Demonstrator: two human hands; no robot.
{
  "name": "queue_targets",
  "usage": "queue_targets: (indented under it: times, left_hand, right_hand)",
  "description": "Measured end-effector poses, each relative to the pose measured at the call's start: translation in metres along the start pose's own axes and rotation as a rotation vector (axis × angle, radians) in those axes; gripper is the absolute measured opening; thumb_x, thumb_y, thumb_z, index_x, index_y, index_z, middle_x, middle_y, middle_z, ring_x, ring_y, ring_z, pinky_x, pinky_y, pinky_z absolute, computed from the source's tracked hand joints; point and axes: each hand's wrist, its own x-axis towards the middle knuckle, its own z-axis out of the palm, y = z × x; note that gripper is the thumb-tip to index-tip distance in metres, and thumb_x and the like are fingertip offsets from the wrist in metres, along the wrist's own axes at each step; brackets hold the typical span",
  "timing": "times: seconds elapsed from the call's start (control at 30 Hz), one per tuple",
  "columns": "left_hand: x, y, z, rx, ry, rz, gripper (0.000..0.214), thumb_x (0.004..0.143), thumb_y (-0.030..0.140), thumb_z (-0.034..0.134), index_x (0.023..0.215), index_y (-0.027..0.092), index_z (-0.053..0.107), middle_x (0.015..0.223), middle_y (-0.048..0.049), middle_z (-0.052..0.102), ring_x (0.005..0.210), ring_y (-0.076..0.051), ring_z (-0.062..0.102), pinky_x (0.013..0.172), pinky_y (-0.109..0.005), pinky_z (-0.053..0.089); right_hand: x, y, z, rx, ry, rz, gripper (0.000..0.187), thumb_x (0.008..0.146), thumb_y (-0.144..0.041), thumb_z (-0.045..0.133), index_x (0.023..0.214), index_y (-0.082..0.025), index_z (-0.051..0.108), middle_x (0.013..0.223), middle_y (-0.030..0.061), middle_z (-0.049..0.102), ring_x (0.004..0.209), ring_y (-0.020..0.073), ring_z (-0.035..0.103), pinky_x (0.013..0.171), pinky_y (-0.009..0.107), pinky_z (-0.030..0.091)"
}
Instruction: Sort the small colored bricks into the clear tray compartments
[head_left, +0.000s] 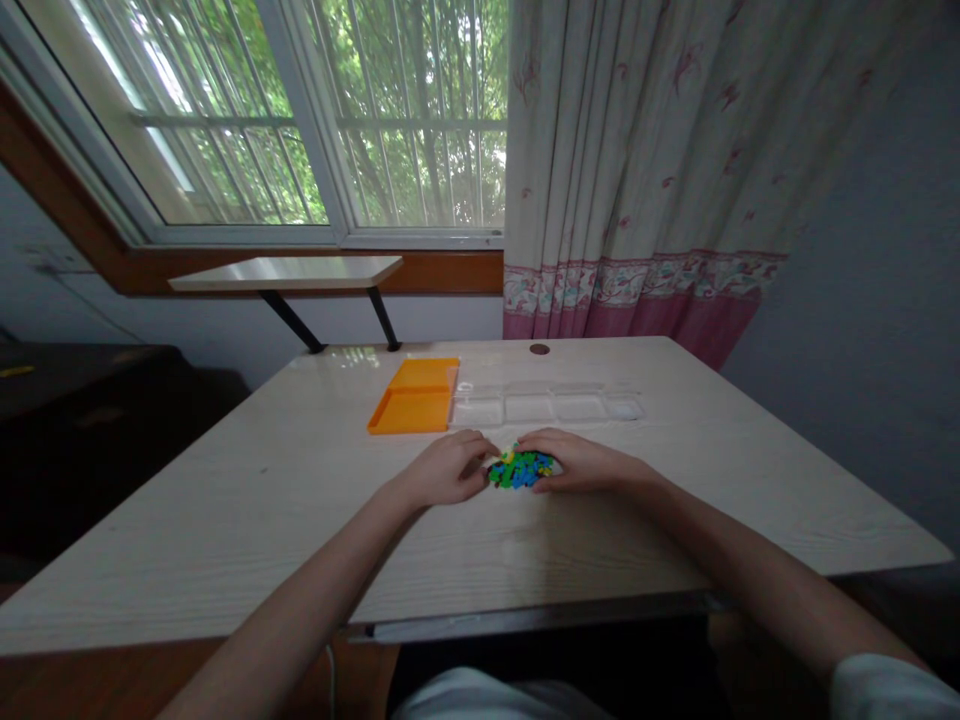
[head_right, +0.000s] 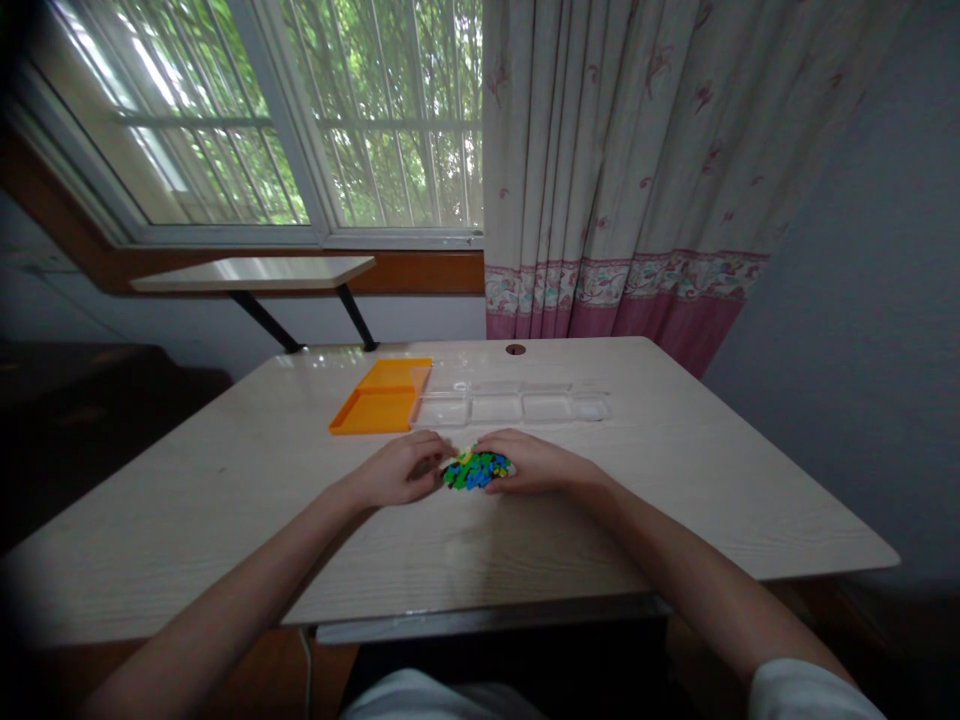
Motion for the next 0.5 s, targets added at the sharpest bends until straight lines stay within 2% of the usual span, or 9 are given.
queue_targets:
  times: [0.17, 0.33, 0.5]
  left_hand:
    - [0.003, -0.0054, 0.0067, 0.037, 0.018, -0.016, 0.041, 0.076, 0.01, 0.04, 0.113, 0.019, 0.055, 0.093, -0.0071, 0.055, 0.089, -0.018, 0.052, 0.079, -0.028, 0.042]
    - [0.0043, -0.0079, 0.0088, 0.076, 0.038, -0.038, 0.033, 0.079, 0.012, 0.041, 0.105, 0.019, 0.06, 0.09, -0.0068, 0.054, 0.085, -0.017, 0.051, 0.075, -0.027, 0.042]
    - [0.0032, -0.008, 0.0074, 0.057, 0.066, -0.046, 0.032, 0.082, 0.015, 0.041, 0.108, 0.019, 0.059, 0.093, -0.0073, 0.055, 0.087, -0.017, 0.052, 0.077, -0.027, 0.043]
  right_hand:
    - [0.0009, -0.0003, 0.0007, -0.001, 0.007, -0.009, 0.053, 0.073, -0.038, 0.063, 0.119, -0.016, 0.05, 0.116, 0.0105, 0.054, 0.106, 0.0211, 0.049, 0.094, 0.034, 0.036]
    - [0.0014, 0.0022, 0.0026, -0.018, 0.008, -0.004, 0.055, 0.072, -0.039, 0.063, 0.12, -0.016, 0.049, 0.118, 0.0108, 0.053, 0.109, 0.0211, 0.048, 0.096, 0.034, 0.035]
    - [0.001, 0.0031, 0.0034, -0.011, 0.014, 0.001, 0.055, 0.072, -0.039, 0.063, 0.121, -0.017, 0.049, 0.119, 0.0108, 0.053, 0.109, 0.0209, 0.047, 0.096, 0.034, 0.035]
